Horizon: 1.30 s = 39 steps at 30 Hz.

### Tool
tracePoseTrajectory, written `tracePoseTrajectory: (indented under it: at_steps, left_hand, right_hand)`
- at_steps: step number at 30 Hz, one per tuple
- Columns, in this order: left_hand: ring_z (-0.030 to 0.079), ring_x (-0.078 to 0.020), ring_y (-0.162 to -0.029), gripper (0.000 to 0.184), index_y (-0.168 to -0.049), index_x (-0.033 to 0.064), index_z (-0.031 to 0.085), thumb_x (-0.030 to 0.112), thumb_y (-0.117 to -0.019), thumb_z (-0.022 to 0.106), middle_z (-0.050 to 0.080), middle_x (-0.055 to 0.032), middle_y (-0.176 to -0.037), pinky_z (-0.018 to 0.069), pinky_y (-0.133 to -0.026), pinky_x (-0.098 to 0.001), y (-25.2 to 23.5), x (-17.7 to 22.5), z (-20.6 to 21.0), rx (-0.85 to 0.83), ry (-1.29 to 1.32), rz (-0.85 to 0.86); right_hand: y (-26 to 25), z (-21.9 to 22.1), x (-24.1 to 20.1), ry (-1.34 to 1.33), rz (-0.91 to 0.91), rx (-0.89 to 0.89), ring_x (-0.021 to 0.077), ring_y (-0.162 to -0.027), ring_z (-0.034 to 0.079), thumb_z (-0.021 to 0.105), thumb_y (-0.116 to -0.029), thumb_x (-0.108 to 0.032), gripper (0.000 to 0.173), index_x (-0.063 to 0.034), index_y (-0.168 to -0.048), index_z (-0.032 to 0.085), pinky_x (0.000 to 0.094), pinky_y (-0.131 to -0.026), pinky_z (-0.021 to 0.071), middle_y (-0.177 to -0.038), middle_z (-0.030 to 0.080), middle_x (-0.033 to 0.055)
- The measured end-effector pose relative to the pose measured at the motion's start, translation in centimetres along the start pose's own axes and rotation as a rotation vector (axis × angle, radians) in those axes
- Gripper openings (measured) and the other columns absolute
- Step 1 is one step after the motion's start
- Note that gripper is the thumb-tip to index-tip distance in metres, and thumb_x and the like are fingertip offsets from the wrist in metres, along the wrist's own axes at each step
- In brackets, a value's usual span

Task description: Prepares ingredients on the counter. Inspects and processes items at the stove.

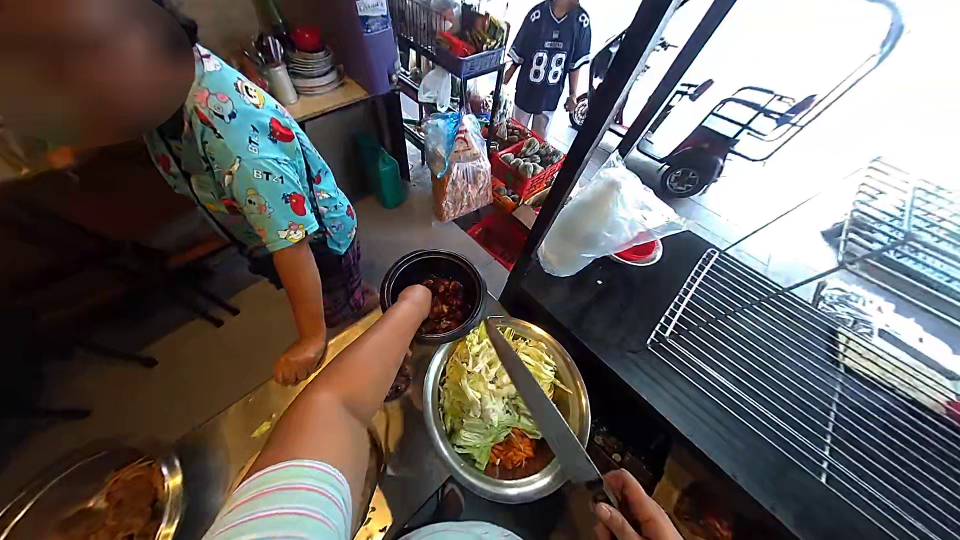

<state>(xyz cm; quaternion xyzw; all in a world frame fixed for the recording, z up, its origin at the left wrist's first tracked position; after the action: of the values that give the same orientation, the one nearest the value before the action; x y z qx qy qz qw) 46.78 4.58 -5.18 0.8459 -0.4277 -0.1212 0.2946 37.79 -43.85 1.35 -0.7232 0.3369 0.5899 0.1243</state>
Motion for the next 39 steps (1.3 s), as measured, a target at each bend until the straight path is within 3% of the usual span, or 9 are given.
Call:
tracePoseTrajectory:
  at_steps: [5, 9, 13, 16, 19, 26, 28, 31, 39]
  left_hand:
    - [0.055, -0.0460, -0.130, 0.032, -0.121, -0.0034, 0.071, 0.001, -0.0892, 0.070, 0.057, -0.0253, -0.140, 0.0484, -0.106, -0.0635, 0.6, -2.5, -1.0, 0.228, 0.082, 0.129]
    - [0.057, -0.0450, -0.129, 0.034, -0.131, -0.0014, 0.064, 0.002, -0.0974, 0.062, 0.059, -0.0249, -0.139, 0.0473, -0.107, -0.0621, 3.7, -2.9, -1.1, 0.274, 0.084, 0.243]
    - [0.054, -0.0436, -0.132, 0.035, -0.131, 0.0009, 0.066, -0.005, -0.1004, 0.050, 0.059, -0.0223, -0.139, 0.0475, -0.107, -0.0597, 6.1, -2.5, -1.0, 0.290, -0.015, 0.347]
    - [0.057, -0.0418, -0.131, 0.033, -0.131, -0.0018, 0.064, 0.015, -0.1025, 0.062, 0.058, -0.0252, -0.139, 0.0456, -0.111, -0.0570, 6.3, -3.4, -1.5, 0.276, 0.236, 0.254]
    - [0.061, -0.0385, -0.125, 0.041, -0.130, -0.0057, 0.063, 0.023, -0.1016, 0.066, 0.061, -0.0275, -0.131, 0.0463, -0.110, -0.0535, 6.8, -3.9, -0.4, 0.232, 0.591, 0.282]
    - [0.068, -0.0183, -0.110, 0.039, -0.144, -0.0069, 0.044, 0.011, -0.1098, 0.047, 0.061, -0.0193, -0.131, 0.0556, -0.098, -0.0293, 7.2, -2.6, 1.7, -0.035, 1.848, 0.264]
    - [0.068, -0.0194, -0.110, 0.038, -0.144, -0.0069, 0.045, 0.013, -0.1108, 0.046, 0.063, -0.0191, -0.129, 0.0560, -0.097, -0.0300, 7.0, -2.5, 1.6, -0.032, 1.966, 0.268]
    - [0.070, -0.0155, -0.095, 0.032, -0.135, -0.0016, 0.053, 0.020, -0.1107, 0.047, 0.068, -0.0127, -0.111, 0.0587, -0.086, -0.0275, 6.7, -2.3, 1.7, -0.046, 2.051, 0.189]
    - [0.069, -0.0146, -0.085, 0.024, -0.122, -0.0009, 0.057, 0.016, -0.1107, 0.044, 0.068, -0.0102, -0.099, 0.0586, -0.082, -0.0266, 6.8, -1.7, 1.4, -0.085, 2.184, 0.146]
  right_hand:
    - [-4.5, 0.4, -0.3, 0.252, -0.026, 0.126, 0.0164, -0.086, 0.068, 0.065, -0.1008, -0.025, 0.044, -0.0015, -0.136, 0.050, 0.0382, -0.078, 0.0596, -0.105, 0.069, 0.0090]
    - [-9.7, 2.6, -2.7, 0.352, -0.020, 0.139, 0.0210, -0.102, 0.069, 0.029, -0.1103, -0.051, 0.060, -0.0134, -0.151, 0.053, 0.0472, -0.093, 0.0559, -0.122, 0.070, 0.0117]
    - [-14.5, 6.0, -6.4, 0.204, -0.039, 0.054, 0.0156, -0.076, 0.061, 0.039, -0.1119, -0.032, 0.045, -0.0083, -0.148, 0.051, 0.0363, -0.073, 0.0542, -0.098, 0.066, 0.0091]
    - [-17.1, 8.4, -8.8, 0.168, -0.079, 0.049, 0.0131, -0.064, 0.059, 0.030, -0.1139, -0.027, 0.041, 0.0000, -0.139, 0.049, 0.0318, -0.062, 0.0551, -0.087, 0.060, 0.0056]
    - [-19.7, 9.6, -10.3, 0.189, -0.066, 0.133, 0.0153, -0.079, 0.068, 0.027, -0.1131, -0.016, 0.039, 0.0073, -0.134, 0.050, 0.0318, -0.074, 0.0599, -0.103, 0.066, 0.0137]
    - [-28.7, 9.9, -9.7, 0.216, -0.041, 0.200, 0.0323, -0.105, 0.069, 0.039, -0.1001, 0.000, 0.060, -0.0063, -0.160, 0.029, 0.0489, -0.091, 0.0560, -0.134, 0.061, 0.0256]
    - [-31.3, 10.0, -9.5, 0.243, -0.117, 0.172, 0.0353, -0.124, 0.062, 0.044, -0.1013, -0.012, 0.069, -0.0233, -0.166, 0.023, 0.0557, -0.102, 0.0500, -0.145, 0.056, 0.0228]
    - [-33.7, 10.4, -9.6, 0.351, -0.104, 0.093, 0.0366, -0.120, 0.060, 0.062, -0.0979, -0.056, 0.068, -0.0314, -0.158, 0.044, 0.0576, -0.100, 0.0492, -0.135, 0.059, 0.0223]
    - [-36.7, 10.6, -9.4, 0.351, -0.059, 0.020, 0.0300, -0.112, 0.062, 0.068, -0.0935, -0.057, 0.067, -0.0392, -0.154, 0.048, 0.0531, -0.093, 0.0520, -0.126, 0.062, 0.0153]
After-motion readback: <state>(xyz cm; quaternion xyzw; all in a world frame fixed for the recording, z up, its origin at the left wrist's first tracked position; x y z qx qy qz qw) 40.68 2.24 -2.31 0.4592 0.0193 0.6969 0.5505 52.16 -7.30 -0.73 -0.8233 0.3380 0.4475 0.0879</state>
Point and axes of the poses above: each hand's wrist, its own y-axis away from the middle knuckle, its own z-axis out of the palm, x = y × z, the point moved 2 cm from there along -y, towards the middle knuckle
